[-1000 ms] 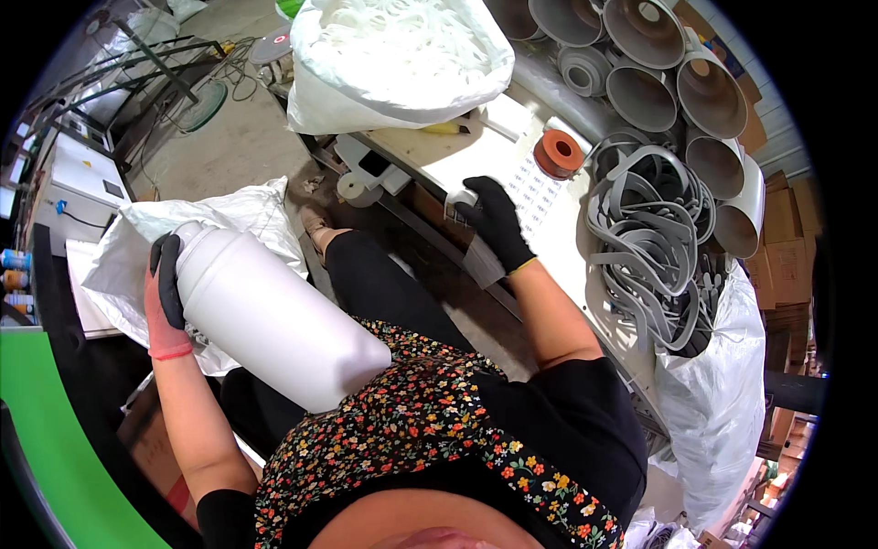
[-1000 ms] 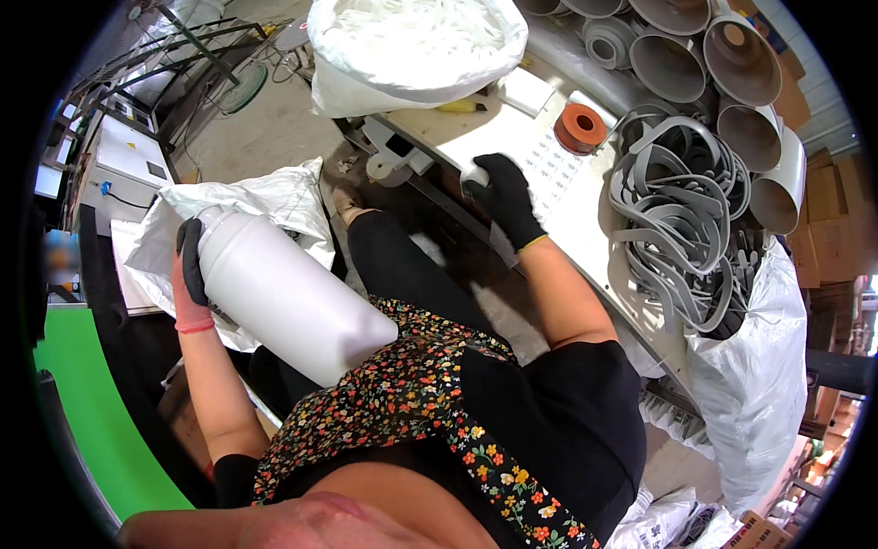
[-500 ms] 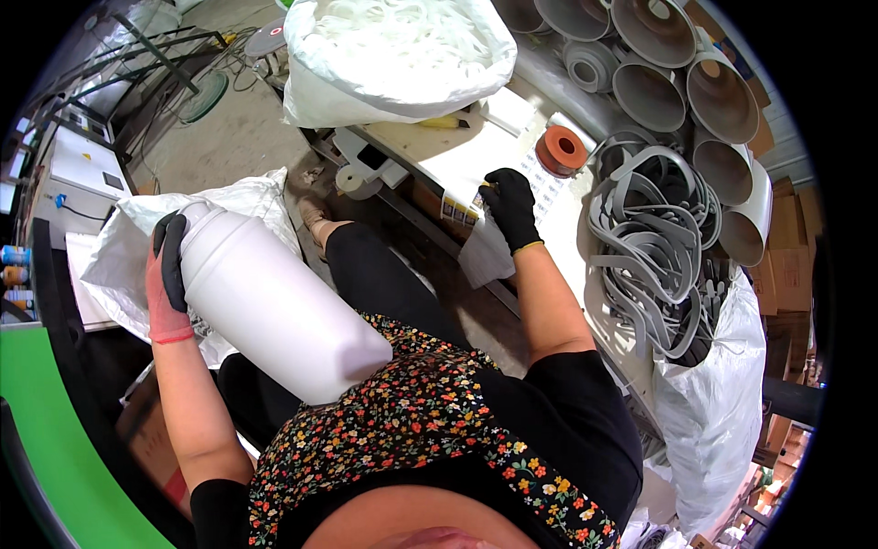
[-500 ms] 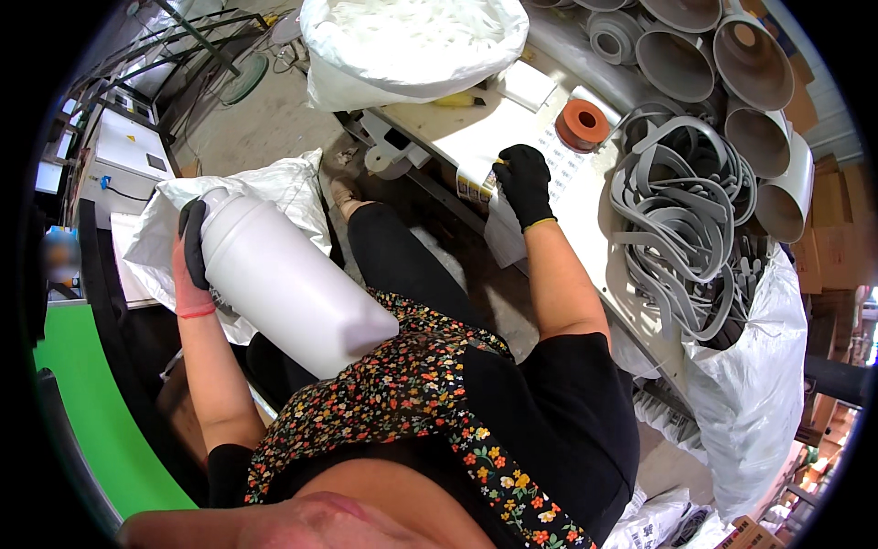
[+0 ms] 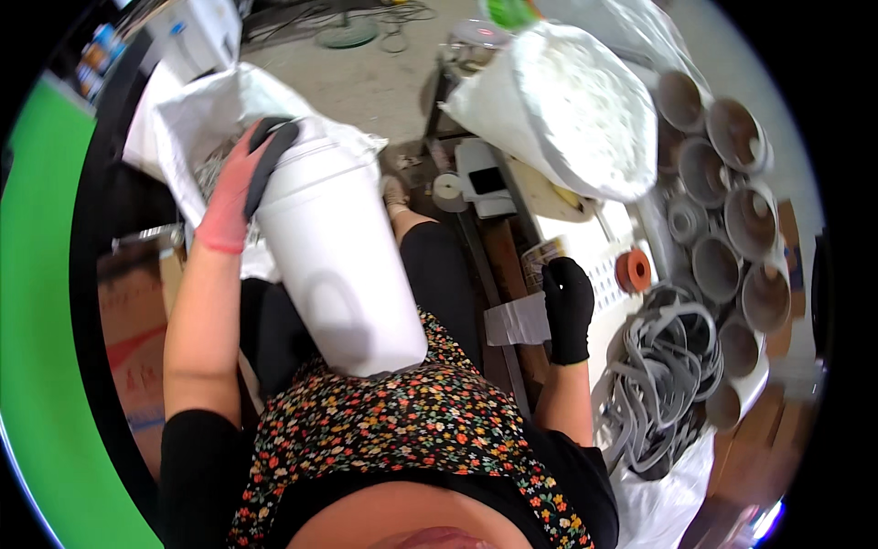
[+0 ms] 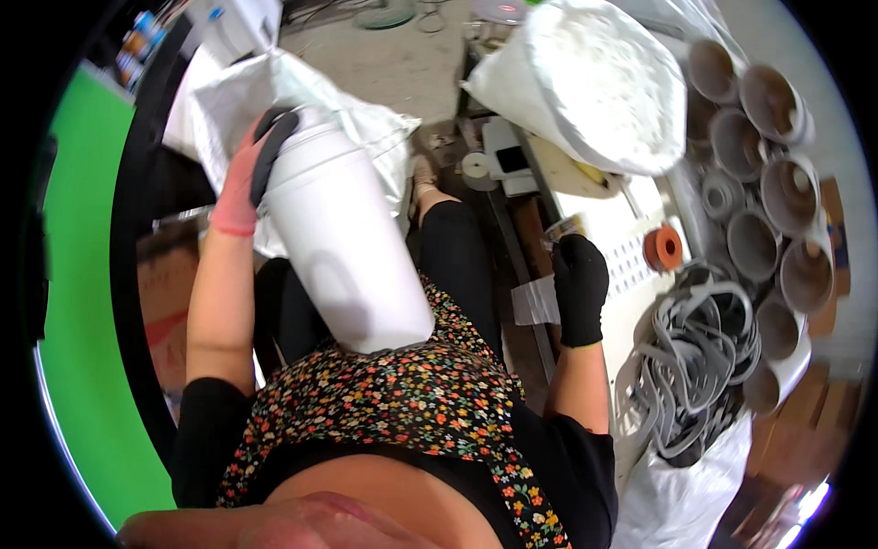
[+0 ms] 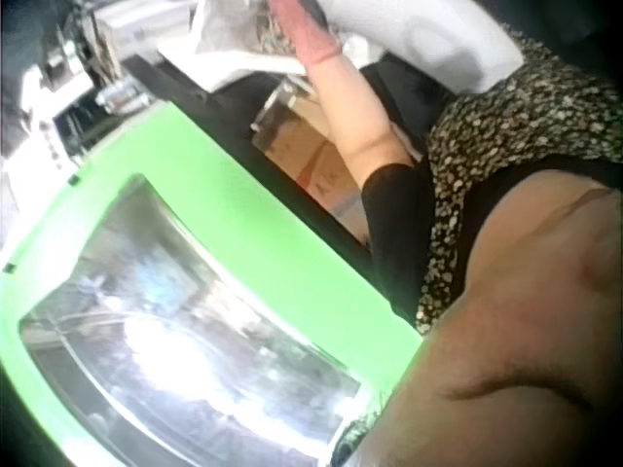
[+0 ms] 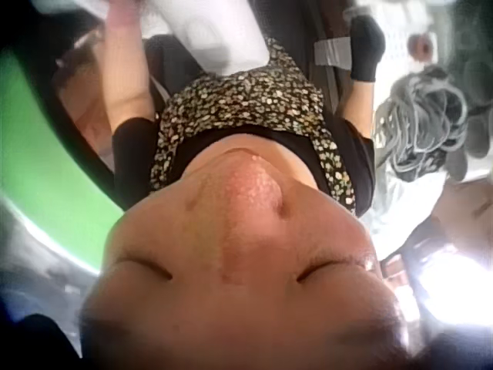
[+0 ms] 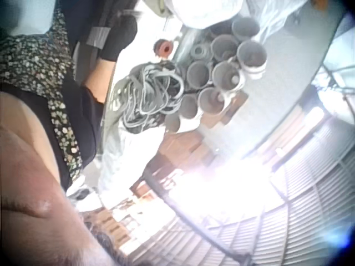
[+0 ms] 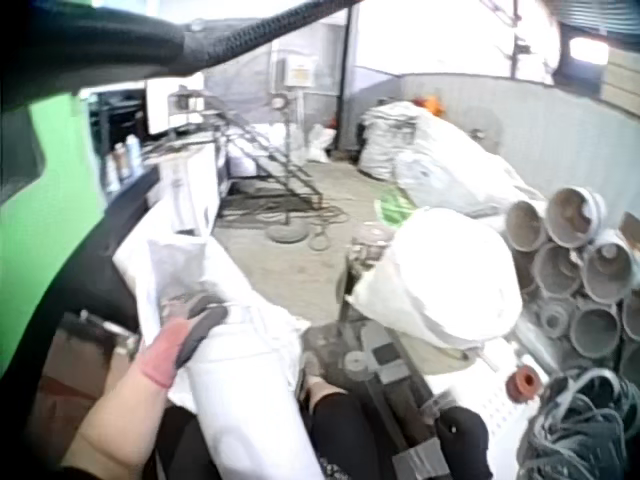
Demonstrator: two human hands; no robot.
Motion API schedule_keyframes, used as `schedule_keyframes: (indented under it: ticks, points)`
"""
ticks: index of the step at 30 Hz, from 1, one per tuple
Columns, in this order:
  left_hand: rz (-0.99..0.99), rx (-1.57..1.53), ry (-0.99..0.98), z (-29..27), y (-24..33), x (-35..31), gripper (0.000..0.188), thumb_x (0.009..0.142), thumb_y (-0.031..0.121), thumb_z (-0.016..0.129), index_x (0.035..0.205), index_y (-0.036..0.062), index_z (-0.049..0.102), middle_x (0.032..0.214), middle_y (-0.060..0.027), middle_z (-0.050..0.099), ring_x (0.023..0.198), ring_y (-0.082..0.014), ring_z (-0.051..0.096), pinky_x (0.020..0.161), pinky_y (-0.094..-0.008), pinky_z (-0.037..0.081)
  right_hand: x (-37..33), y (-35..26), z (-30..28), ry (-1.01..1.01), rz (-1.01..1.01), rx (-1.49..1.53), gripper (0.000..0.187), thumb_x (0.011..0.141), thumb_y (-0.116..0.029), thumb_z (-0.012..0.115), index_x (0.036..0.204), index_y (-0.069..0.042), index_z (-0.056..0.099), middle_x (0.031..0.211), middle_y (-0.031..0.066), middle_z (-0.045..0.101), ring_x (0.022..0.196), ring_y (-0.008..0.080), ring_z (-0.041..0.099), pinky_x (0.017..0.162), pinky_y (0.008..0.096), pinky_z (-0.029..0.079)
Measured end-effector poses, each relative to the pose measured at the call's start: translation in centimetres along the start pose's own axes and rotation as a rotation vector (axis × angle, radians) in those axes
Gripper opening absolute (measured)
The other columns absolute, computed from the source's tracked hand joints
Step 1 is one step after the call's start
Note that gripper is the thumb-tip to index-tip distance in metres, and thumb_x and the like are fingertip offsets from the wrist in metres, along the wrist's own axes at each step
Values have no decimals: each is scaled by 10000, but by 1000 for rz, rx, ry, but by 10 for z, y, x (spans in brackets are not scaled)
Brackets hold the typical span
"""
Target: The person assembles white plastic jugs by attaching grey handles and applying labels. They pick up a jug, insert a handle, apply a label, and place the finished unit into a cardboard box. The process is repeated multiple times in a continuous loop.
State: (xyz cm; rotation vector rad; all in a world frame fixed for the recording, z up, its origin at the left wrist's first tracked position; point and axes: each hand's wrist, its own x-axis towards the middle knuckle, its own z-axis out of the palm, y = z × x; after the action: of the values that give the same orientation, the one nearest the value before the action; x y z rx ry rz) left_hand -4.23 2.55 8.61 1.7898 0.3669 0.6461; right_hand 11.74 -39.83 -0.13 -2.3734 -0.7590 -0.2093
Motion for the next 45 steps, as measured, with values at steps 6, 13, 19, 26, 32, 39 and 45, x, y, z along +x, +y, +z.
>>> schedule_keyframes:
  ticks: [6,13,19,26,32,39,45]
  points:
    - [31,-5,38,4,21,-15,263,944,149,555,1169,29,624,1085,-33,617,994,-107,554,886,-241,429,30,-168,18,-334,203,1198,365,842,25,646,1188,-15,539,872,26,604,795,106,569,687,226,463]
    - [383,493,147,-12,34,-37,303,910,85,543,1200,72,628,1184,-126,613,1079,-281,580,953,-335,440,28,-236,63,-503,184,1376,382,844,34,649,1204,13,524,887,24,594,792,64,542,695,211,459]
    - [324,462,118,-17,37,-46,323,895,91,566,1213,75,625,1192,-124,609,1143,-269,560,975,-330,434,27,-242,66,-462,130,1274,376,840,14,669,1189,14,529,882,18,590,777,62,536,695,205,456]
    - [302,468,-70,-23,46,-50,462,811,98,654,1266,78,578,1364,-116,495,1238,-266,507,1027,-349,411,28,-233,65,-439,151,1256,384,827,-5,699,1172,13,533,848,15,578,751,53,512,675,197,449]
    - [450,594,-227,-30,36,-49,790,684,264,772,1380,81,446,1447,-183,383,1334,-349,392,1086,-420,348,24,-231,66,-384,147,1248,394,816,-26,715,1165,13,537,831,23,577,718,53,509,634,205,446]
    - [495,682,-279,-28,42,-51,946,605,415,792,1416,115,410,1483,-195,326,1366,-393,334,1105,-464,312,29,-218,62,-233,-19,948,523,764,-100,759,1212,13,515,936,97,590,807,143,568,711,277,477]
    - [486,646,-333,-24,59,-49,966,556,348,808,1414,121,425,1489,-199,315,1368,-387,336,1117,-456,298,41,-222,61,-134,-362,787,752,776,-142,761,1394,12,359,1350,175,450,1236,267,452,1031,384,374]
